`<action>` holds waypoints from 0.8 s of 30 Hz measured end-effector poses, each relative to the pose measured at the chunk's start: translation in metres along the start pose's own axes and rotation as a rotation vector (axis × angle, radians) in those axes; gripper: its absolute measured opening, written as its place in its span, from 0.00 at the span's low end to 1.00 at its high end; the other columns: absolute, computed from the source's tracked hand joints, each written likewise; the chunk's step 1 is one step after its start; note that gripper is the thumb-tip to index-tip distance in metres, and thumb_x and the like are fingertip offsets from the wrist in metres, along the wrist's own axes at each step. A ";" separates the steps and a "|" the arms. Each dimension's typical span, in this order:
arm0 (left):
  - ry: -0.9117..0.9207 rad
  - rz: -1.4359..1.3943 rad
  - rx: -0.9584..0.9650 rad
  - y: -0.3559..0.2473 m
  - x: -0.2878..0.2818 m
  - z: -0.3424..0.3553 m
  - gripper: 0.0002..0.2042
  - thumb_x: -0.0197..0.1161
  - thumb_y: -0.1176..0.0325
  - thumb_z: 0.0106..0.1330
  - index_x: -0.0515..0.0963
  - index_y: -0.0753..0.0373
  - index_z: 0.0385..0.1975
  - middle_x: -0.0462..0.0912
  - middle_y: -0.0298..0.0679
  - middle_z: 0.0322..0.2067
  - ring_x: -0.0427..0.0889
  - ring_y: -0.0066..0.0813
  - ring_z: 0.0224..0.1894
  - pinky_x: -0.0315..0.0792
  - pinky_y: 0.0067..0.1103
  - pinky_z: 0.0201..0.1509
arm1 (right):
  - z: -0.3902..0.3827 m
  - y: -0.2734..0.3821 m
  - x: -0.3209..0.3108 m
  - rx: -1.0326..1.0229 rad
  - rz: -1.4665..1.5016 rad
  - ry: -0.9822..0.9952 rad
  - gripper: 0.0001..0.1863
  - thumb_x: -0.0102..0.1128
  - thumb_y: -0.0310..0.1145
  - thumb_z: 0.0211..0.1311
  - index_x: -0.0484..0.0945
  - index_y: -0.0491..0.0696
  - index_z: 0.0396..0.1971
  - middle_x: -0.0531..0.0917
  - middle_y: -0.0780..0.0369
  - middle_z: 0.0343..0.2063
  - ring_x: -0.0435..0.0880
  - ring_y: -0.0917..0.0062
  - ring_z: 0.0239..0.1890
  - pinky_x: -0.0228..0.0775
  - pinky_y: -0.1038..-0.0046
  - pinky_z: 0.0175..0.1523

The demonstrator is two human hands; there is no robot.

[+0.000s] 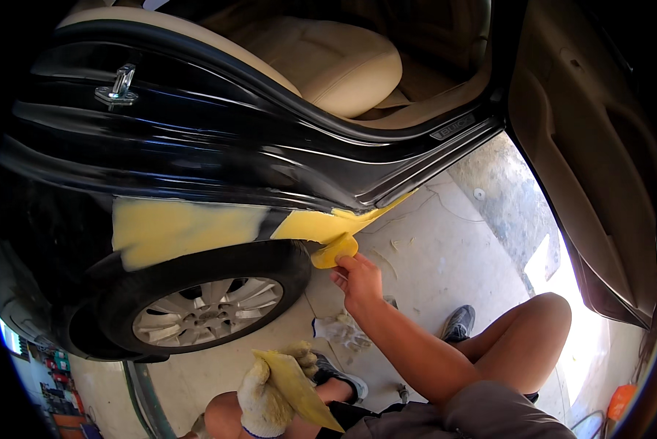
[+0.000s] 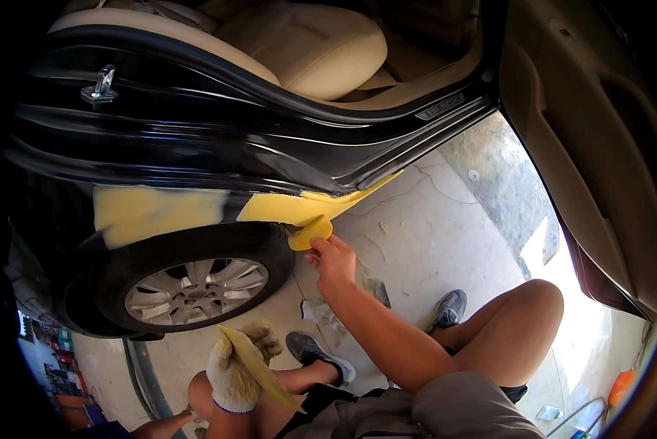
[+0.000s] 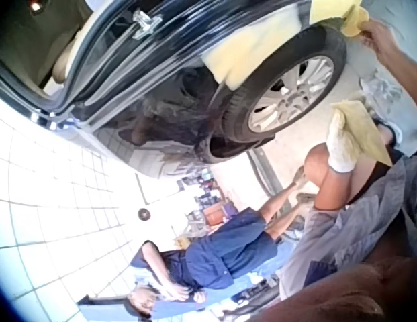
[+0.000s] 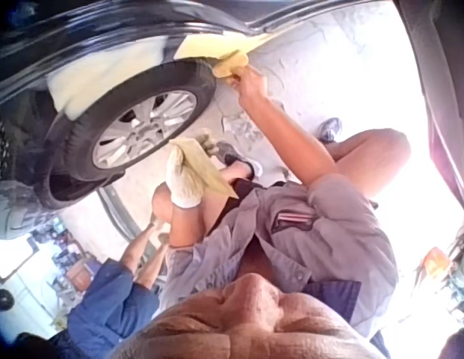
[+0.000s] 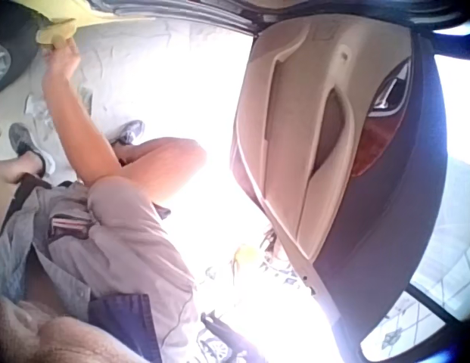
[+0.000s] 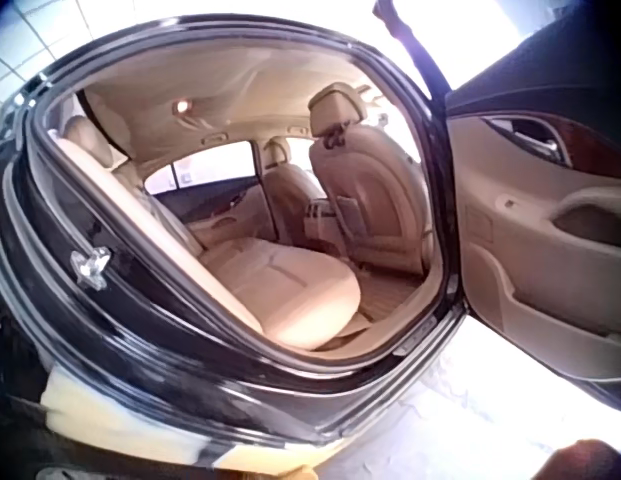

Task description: The person applies yellow body filler to the side of a black car using a yellow sponge. They work on the lower side panel and the area around the rear wheel arch, smoothing the filler into the surface.

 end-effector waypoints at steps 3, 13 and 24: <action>-0.005 0.007 0.018 -0.002 0.003 0.002 0.38 0.54 0.41 0.69 0.75 0.77 0.57 0.84 0.53 0.50 0.84 0.49 0.47 0.76 0.37 0.55 | -0.008 -0.002 -0.023 0.027 -0.062 -0.026 0.12 0.62 0.24 0.61 0.84 0.43 0.44 0.84 0.64 0.37 0.81 0.79 0.37 0.76 0.75 0.37; -0.057 -0.074 0.003 -0.004 0.030 0.013 0.33 0.56 0.43 0.72 0.78 0.74 0.54 0.85 0.49 0.44 0.85 0.41 0.40 0.80 0.31 0.46 | 0.014 -0.023 -0.108 -0.025 -0.248 -0.157 0.11 0.62 0.25 0.60 0.84 0.44 0.43 0.84 0.66 0.36 0.81 0.80 0.36 0.77 0.76 0.37; -0.038 -0.075 0.166 0.014 0.034 0.046 0.18 0.53 0.54 0.78 0.75 0.60 0.56 0.84 0.41 0.42 0.84 0.36 0.41 0.81 0.30 0.44 | 0.007 -0.007 -0.164 0.007 -0.066 -0.184 0.12 0.62 0.25 0.60 0.85 0.43 0.43 0.84 0.64 0.33 0.80 0.80 0.32 0.76 0.76 0.35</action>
Point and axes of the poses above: each hand's wrist, its own z-axis towards the middle knuckle, its own x-axis out of the palm, y = z × x, the point moved 2 cm from there along z, towards the middle knuckle
